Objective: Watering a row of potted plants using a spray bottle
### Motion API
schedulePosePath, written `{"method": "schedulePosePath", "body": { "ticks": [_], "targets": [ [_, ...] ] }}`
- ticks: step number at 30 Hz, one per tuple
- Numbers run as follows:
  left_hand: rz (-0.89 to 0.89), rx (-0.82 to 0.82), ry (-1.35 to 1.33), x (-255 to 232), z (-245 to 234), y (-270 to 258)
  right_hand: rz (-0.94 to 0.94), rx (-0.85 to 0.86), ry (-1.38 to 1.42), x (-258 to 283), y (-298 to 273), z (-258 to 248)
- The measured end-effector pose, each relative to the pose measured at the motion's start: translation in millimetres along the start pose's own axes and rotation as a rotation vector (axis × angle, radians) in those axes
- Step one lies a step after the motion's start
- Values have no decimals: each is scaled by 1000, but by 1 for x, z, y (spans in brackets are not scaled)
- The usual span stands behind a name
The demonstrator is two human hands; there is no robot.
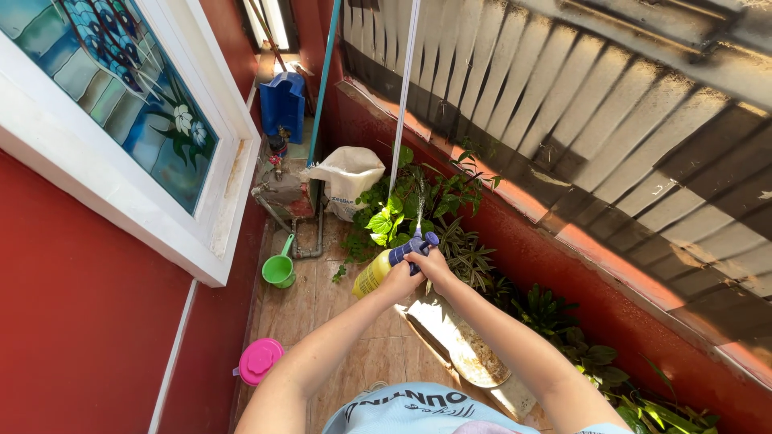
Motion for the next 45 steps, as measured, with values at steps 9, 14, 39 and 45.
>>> {"method": "schedulePosePath", "body": {
  "ticks": [9, 14, 39, 45],
  "targets": [
    [-17, 57, -15, 46, 34, 9, 54, -10, -33, -42, 29, 26],
    [-8, 73, -12, 69, 30, 1, 112, -2, -52, -79, 40, 37],
    [-141, 345, -139, 94, 117, -9, 456, 14, 98, -125, -26, 0],
    [-136, 389, -113, 91, 131, -16, 500, -3, 125, -147, -31, -8]
  ]
}}
Point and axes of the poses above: each hand's wrist, its own y-axis towards the middle knuckle, its own z-axis out of the palm, x = y × z, the point moved 1 cm from there along y, towards the middle knuckle, and after that the axes turned 5 degrees about z, right-handed, at the moved point
